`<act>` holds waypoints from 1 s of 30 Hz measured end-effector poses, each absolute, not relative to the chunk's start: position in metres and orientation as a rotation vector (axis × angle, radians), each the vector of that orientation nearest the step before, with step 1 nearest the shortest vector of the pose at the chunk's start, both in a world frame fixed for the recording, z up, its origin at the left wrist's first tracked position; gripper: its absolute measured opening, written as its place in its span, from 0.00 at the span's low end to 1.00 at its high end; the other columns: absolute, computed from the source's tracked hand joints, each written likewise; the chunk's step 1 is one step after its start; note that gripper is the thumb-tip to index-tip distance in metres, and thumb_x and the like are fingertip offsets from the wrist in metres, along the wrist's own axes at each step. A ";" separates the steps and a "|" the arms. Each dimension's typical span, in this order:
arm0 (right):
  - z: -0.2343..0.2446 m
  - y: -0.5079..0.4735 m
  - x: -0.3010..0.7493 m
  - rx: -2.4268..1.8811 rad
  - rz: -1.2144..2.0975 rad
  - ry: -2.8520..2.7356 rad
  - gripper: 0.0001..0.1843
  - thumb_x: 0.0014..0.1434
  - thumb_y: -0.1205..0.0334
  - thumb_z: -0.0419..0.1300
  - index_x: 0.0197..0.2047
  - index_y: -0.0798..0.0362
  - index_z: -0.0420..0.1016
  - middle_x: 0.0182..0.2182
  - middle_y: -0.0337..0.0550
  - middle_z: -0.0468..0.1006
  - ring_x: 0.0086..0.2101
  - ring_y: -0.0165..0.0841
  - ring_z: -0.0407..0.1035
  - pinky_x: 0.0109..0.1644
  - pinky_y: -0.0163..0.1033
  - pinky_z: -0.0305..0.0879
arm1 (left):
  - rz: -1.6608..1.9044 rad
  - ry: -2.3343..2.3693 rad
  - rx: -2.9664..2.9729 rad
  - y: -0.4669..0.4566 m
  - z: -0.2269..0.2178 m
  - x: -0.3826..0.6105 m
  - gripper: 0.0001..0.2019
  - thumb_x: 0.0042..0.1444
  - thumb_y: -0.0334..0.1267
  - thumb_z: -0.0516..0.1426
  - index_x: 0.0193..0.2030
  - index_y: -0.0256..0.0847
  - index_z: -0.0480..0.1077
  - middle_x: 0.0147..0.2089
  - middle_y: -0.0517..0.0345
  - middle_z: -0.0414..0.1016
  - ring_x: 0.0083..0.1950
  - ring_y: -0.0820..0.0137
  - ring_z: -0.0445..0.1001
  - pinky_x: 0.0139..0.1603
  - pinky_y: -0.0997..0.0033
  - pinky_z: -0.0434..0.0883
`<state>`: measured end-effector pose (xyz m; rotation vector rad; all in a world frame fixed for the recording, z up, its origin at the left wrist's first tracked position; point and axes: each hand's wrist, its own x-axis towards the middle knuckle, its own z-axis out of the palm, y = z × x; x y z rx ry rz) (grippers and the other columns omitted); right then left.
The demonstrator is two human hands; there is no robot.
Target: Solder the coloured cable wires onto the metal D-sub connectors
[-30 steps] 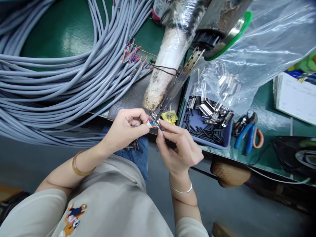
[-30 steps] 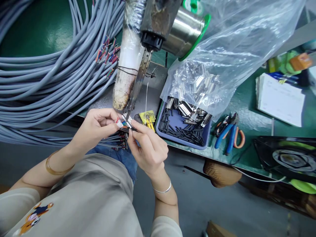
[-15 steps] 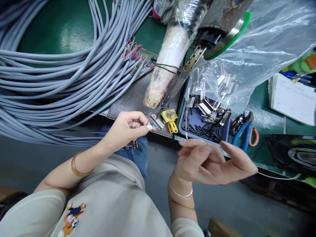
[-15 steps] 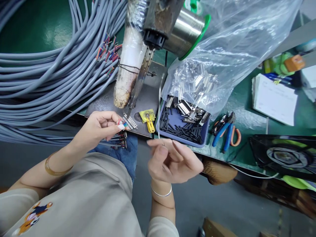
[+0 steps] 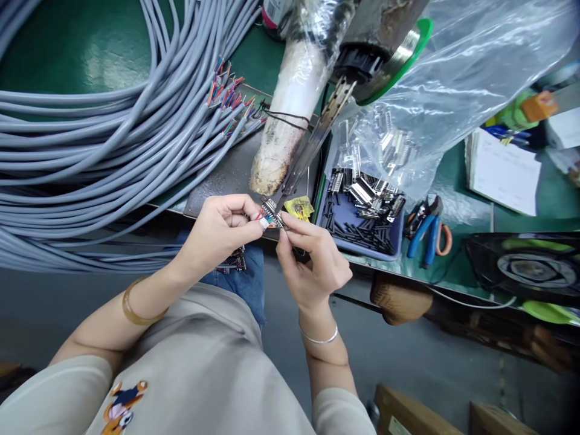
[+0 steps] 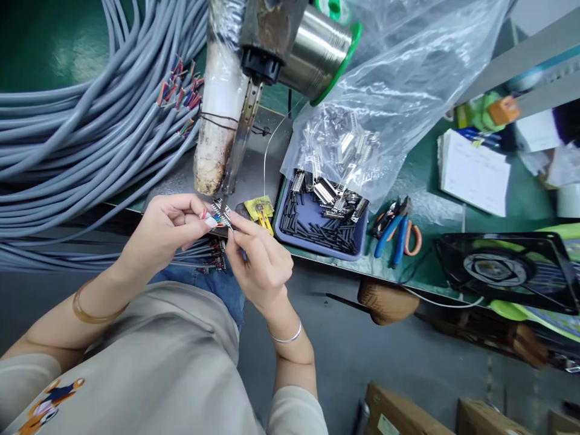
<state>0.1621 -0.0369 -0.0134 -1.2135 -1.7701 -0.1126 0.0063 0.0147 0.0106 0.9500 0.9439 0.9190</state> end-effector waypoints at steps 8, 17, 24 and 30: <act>-0.014 -0.034 0.163 -1.206 -0.147 -1.802 0.10 0.59 0.76 0.67 0.40 0.52 0.74 0.43 0.48 0.87 0.40 0.32 0.83 0.46 0.35 0.81 | 0.925 0.991 0.954 0.017 0.009 0.008 0.10 0.45 0.31 0.65 0.23 0.37 0.67 0.19 0.68 0.62 0.16 0.85 0.53 0.15 0.81 0.49; -0.011 -0.033 0.161 -1.224 -0.167 -1.777 0.11 0.59 0.75 0.68 0.42 0.52 0.76 0.43 0.45 0.87 0.41 0.31 0.83 0.48 0.34 0.81 | 0.930 1.019 0.937 0.016 0.016 0.008 0.11 0.43 0.30 0.66 0.23 0.38 0.66 0.21 0.67 0.63 0.17 0.84 0.54 0.15 0.81 0.50; -0.015 -0.037 0.160 -1.225 -0.349 -1.860 0.09 0.60 0.74 0.67 0.38 0.52 0.74 0.42 0.45 0.88 0.38 0.31 0.83 0.43 0.31 0.80 | 0.877 0.979 0.883 0.016 0.011 0.005 0.11 0.44 0.28 0.67 0.23 0.37 0.67 0.18 0.69 0.61 0.17 0.85 0.52 0.16 0.82 0.49; -0.018 -0.041 0.164 -1.214 -0.272 -1.862 0.10 0.60 0.74 0.67 0.40 0.52 0.73 0.43 0.46 0.87 0.39 0.31 0.83 0.42 0.33 0.79 | 0.828 0.962 0.858 0.013 0.010 0.004 0.12 0.45 0.30 0.68 0.24 0.37 0.68 0.16 0.70 0.61 0.16 0.84 0.52 0.16 0.82 0.48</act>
